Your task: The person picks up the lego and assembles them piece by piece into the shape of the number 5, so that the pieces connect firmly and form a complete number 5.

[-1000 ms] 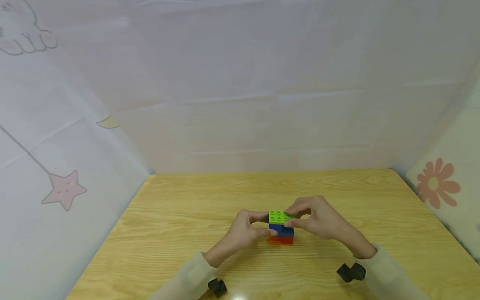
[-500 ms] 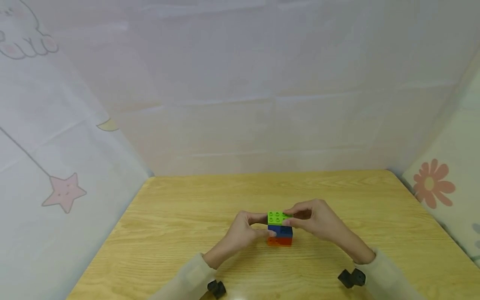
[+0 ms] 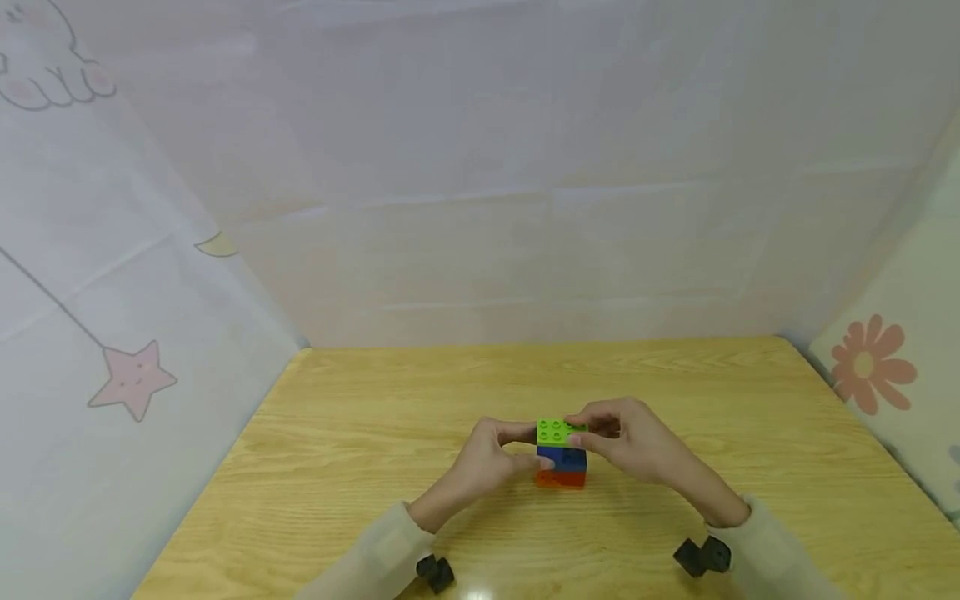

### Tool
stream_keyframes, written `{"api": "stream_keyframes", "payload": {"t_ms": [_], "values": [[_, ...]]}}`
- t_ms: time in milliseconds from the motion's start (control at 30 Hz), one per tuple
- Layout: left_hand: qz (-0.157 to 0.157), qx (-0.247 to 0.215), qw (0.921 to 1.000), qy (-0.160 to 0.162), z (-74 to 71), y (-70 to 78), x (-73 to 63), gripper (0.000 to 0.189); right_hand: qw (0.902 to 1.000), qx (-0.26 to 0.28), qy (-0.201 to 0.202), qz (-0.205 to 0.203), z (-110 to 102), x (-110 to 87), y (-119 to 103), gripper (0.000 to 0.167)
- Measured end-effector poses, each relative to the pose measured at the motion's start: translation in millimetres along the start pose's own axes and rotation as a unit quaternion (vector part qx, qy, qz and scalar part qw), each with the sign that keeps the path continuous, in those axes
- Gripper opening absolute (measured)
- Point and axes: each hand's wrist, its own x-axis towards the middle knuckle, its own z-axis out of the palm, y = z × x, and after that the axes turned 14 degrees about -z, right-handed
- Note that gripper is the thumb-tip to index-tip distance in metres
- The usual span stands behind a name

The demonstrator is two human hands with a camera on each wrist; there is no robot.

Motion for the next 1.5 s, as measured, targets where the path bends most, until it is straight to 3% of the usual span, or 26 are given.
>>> {"api": "stream_keyframes", "payload": {"t_ms": [567, 733, 1000, 1200, 1500], "values": [[-0.002, 0.011, 0.9999, -0.003, -1.1, 3.0, -0.3, 0.037, 0.9991, 0.018, -0.017, 0.035, -5, 6.6, -6, 0.032], [-0.005, 0.010, 0.9999, -0.005, -1.4, 3.2, -0.5, 0.038, 0.9993, 0.016, -0.020, 0.029, -5, 4.9, -3, 0.033], [-0.004, 0.010, 0.9999, -0.004, -1.6, 4.9, 0.1, 0.036, 0.9996, 0.002, 0.006, -0.027, -2, -2.3, 8, 0.030], [0.000, 0.003, 1.0000, -0.008, -0.5, 6.9, -0.3, 0.037, 0.9993, 0.007, 0.035, -0.014, 1, -6.1, 10, 0.033], [-0.012, -0.009, 0.9998, -0.011, -2.5, 6.3, -1.8, 0.037, 0.9990, 0.041, 0.019, -0.006, 5, -11.2, 15, 0.041]]}}
